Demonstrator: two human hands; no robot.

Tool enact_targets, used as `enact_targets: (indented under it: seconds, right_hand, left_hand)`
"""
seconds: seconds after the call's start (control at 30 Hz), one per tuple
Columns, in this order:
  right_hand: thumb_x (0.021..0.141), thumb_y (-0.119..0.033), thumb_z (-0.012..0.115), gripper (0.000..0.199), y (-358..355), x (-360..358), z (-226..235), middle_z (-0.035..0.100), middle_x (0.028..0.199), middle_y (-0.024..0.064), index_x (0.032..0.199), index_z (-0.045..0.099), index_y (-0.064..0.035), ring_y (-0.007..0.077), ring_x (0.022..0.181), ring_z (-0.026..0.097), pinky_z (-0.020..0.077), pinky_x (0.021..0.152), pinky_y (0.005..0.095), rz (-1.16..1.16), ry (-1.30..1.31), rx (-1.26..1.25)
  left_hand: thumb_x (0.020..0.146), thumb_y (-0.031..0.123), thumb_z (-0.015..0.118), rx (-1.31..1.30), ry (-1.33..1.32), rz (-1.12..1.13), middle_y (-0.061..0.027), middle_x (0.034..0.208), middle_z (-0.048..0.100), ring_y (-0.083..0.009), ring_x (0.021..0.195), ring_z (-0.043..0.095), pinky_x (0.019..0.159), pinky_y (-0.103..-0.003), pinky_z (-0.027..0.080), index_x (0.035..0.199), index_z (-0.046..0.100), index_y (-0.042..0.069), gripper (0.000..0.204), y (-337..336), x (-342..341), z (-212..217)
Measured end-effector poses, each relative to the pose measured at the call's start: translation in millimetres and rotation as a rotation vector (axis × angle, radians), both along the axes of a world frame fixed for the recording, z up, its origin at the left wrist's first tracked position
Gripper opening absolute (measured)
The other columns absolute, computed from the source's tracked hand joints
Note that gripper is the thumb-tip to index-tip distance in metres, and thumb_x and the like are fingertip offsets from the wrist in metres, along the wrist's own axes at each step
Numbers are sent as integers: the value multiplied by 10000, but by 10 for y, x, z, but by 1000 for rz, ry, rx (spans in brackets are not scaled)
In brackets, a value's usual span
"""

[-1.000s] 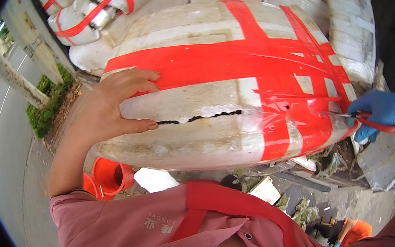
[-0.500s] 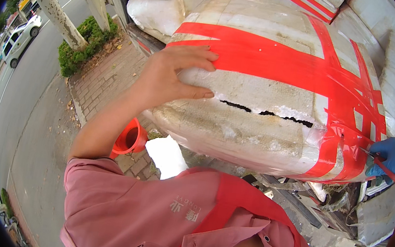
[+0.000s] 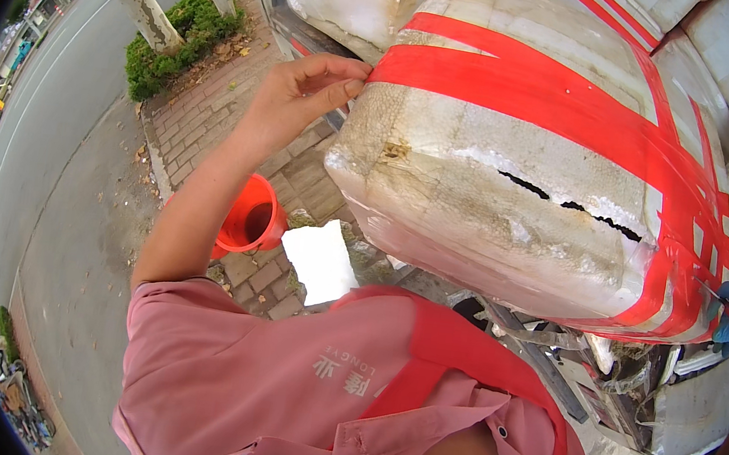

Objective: The person carries a basin of dark liquid, pours it into a sink, and then uses a strainer to scoop green plant material from a tank into the basin. They carry the basin and red buckets outside, where they use scissors to cut open large white sacks and remove smaller plastic bags of green material.

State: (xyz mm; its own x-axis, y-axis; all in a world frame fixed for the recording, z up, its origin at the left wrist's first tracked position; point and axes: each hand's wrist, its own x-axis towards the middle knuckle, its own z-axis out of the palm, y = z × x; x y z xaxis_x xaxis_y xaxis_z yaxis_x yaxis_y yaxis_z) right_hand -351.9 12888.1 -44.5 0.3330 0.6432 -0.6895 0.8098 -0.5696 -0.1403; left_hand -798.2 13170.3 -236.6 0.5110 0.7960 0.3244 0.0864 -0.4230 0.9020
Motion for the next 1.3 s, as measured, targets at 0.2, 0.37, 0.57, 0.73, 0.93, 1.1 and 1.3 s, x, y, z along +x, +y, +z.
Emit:
enact_targets:
  seconds: [0.2, 0.37, 0.57, 0.73, 0.93, 1.1, 1.3]
  right_hand:
    - [633, 11, 662, 349, -138, -100, 39, 564, 754, 129, 942, 501, 42, 216, 529, 592, 520, 454, 321, -356, 194, 53]
    - [727, -113, 620, 354, -337, -218, 66, 549, 773, 87, 1025, 472, 7, 157, 598, 573, 494, 525, 259, -364, -114, 572]
    - [782, -129, 598, 318, -328, 303, -881, 557, 872, 64, 1056, 475, -25, 113, 824, 513, 419, 723, 246, -246, -632, 1254]
    - [735, -425, 597, 457, -332, 598, -1007, 590, 884, 165, 987, 525, -51, 257, 879, 562, 419, 767, 319, -612, -806, 1014]
    - [782, -385, 521, 332, -278, 662, -1137, 589, 925, 159, 974, 546, -115, 333, 847, 561, 439, 739, 366, -584, -1116, 806]
    - [692, -438, 591, 453, -403, -365, -1188, 588, 947, 172, 961, 578, -73, 298, 902, 561, 432, 774, 348, -607, -1304, 903]
    - [697, -439, 584, 417, -948, -995, -1535, 600, 837, 166, 918, 548, -87, 338, 811, 565, 450, 696, 376, -742, -1229, 1222]
  left_hand:
    - [837, 204, 525, -147, -63, -39, -38, 926, 590, -105, 864, 534, 775, -237, 403, 1015, 552, 3, 269, 144, 8, -298]
    - [857, 251, 484, -85, -87, -56, -60, 1006, 559, -124, 896, 525, 810, -248, 381, 1063, 520, 5, 323, 759, 140, -247]
    - [821, 340, 514, 210, -40, -144, -73, 990, 549, -148, 937, 489, 819, -242, 363, 1078, 502, -13, 437, 2047, 1266, -83]
    - [778, 416, 533, -59, 218, -220, -81, 978, 558, -166, 935, 492, 816, -255, 363, 1061, 524, -10, 511, 2376, 1889, 175]
    - [784, 379, 481, -254, -17, -214, -93, 1042, 537, -195, 960, 484, 833, -276, 361, 1068, 530, 13, 466, 2457, 2186, -16]
    - [786, 353, 445, -357, -98, -253, -101, 1087, 510, -215, 1000, 465, 858, -298, 358, 1093, 509, 22, 455, 2397, 1904, -190]
    - [789, 321, 402, -386, -279, -209, -111, 1142, 477, -239, 1049, 441, 887, -325, 355, 1123, 485, 33, 448, 1542, 1133, -133]
